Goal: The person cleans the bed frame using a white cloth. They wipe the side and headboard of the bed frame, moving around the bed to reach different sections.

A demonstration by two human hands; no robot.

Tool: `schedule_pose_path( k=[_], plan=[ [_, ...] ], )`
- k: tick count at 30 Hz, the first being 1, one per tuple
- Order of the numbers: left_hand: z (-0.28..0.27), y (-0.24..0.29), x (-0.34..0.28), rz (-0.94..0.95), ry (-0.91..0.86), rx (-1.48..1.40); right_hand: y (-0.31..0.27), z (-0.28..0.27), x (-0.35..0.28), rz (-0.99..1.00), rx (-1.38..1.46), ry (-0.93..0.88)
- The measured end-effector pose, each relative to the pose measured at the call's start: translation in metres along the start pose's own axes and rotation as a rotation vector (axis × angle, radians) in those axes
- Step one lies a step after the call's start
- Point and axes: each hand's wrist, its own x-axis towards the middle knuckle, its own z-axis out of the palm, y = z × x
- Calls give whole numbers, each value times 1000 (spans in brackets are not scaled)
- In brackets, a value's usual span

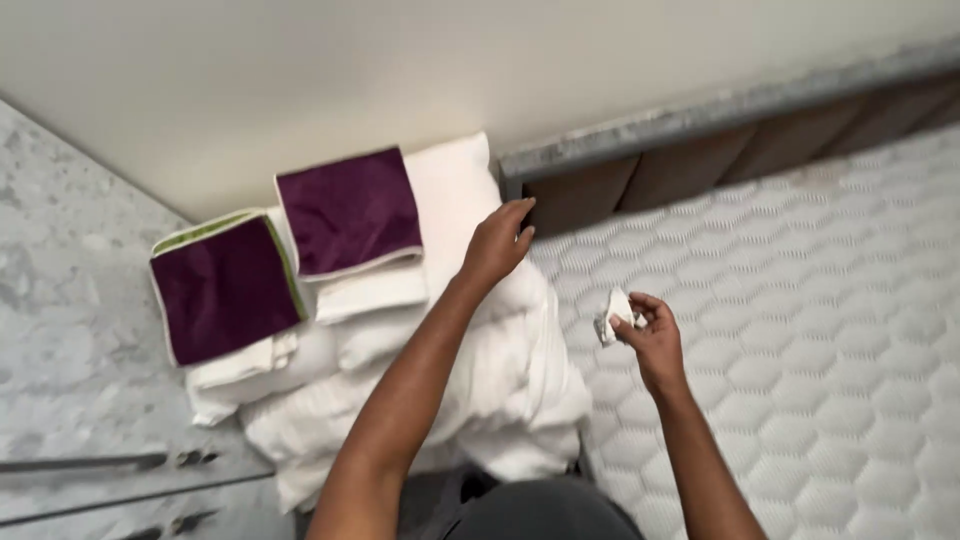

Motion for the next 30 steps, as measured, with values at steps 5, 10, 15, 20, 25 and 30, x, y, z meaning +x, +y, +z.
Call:
schedule_pose_path(
  k=[5, 10, 15, 20, 25, 30],
  plan=[
    [46, -62, 56, -112, -56, 156, -12, -2, 72, 114, 4, -5],
    [65, -91, 99, -135, -175, 352, -12, 22, 138, 177, 79, -102],
    [74, -110, 138, -137, -247, 382, 15, 47, 184, 97, -24, -136],
    [102, -180, 173, -65, -166, 383, 36, 81, 233, -12, -49, -84],
    [97, -191, 170, -158, -140, 334, 47, 113, 280, -32, -319, 38],
    [113, -214, 166, -157, 85, 225, 45, 148, 325, -292, -481, 2]
  ],
)
